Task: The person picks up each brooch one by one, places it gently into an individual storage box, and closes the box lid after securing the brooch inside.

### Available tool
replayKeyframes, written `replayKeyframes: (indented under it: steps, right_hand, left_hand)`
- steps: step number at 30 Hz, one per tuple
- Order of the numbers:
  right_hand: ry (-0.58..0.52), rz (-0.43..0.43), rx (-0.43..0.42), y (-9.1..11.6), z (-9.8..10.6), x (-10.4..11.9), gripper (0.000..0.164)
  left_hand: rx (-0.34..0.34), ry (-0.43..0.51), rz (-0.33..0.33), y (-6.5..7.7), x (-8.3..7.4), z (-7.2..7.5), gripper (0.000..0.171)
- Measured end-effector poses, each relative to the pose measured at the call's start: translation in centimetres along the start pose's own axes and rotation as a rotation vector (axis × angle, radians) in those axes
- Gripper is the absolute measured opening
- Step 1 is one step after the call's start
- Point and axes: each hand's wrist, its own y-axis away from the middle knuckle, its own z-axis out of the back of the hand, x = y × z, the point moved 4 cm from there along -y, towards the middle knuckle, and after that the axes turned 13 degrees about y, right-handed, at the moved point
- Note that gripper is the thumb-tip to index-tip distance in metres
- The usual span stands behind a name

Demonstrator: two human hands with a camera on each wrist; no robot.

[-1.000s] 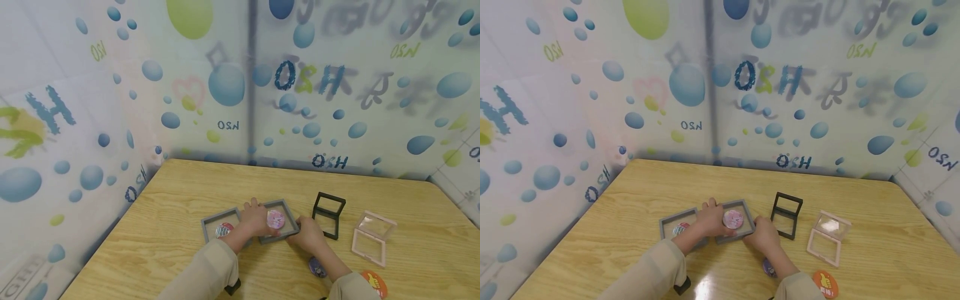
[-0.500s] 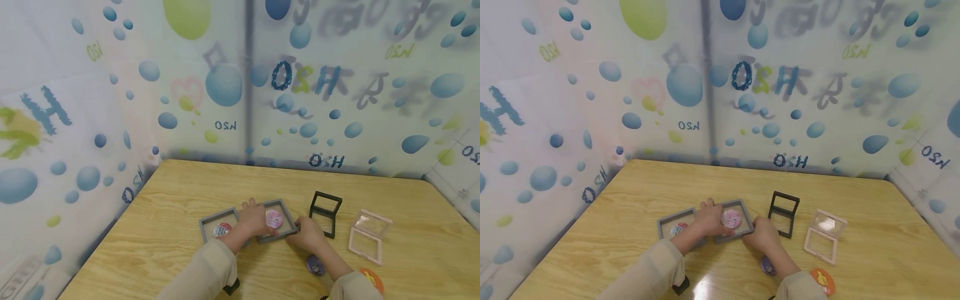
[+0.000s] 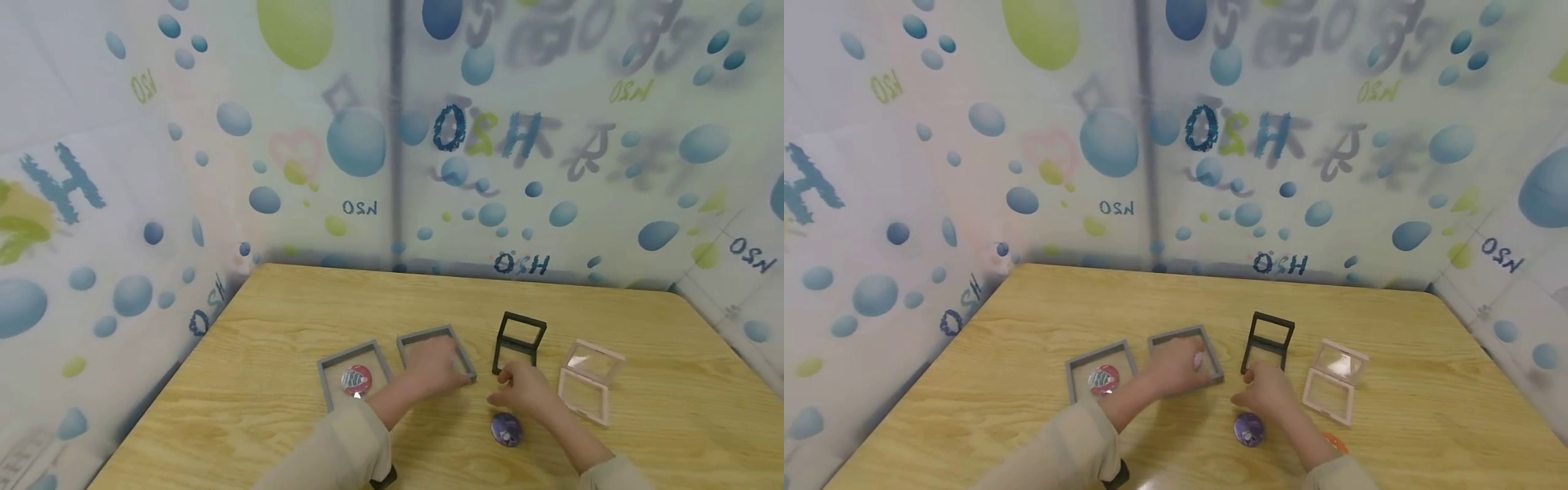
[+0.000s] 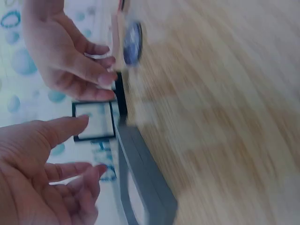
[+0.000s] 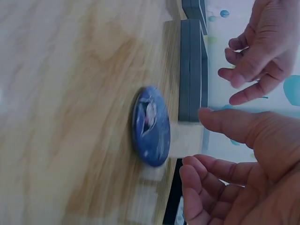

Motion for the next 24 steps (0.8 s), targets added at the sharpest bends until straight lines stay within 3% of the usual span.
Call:
replayKeyframes:
  steps: [3, 6, 13, 24]
  right_hand:
    - [0.005, -0.02, 0.024, 0.6, 0.1, -0.8, 0.038]
    - [0.02, -0.028, 0.034, 1.2, 0.2, -1.4, 0.039]
    - [0.002, -0.072, 0.045, 2.7, -0.2, -2.2, 0.034]
    - [-0.026, -0.074, 0.042, 3.7, -1.1, -2.2, 0.021]
  left_hand:
    - [0.059, 0.071, -0.058, 0.4, -1.4, -0.8, 0.045]
    - [0.106, 0.109, -0.068, 0.8, -2.4, -1.7, 0.044]
    - [0.136, 0.115, 0.021, 0.9, -2.3, -4.0, 0.036]
    - [0.191, 0.108, 0.02, 1.4, -2.7, -5.8, 0.028]
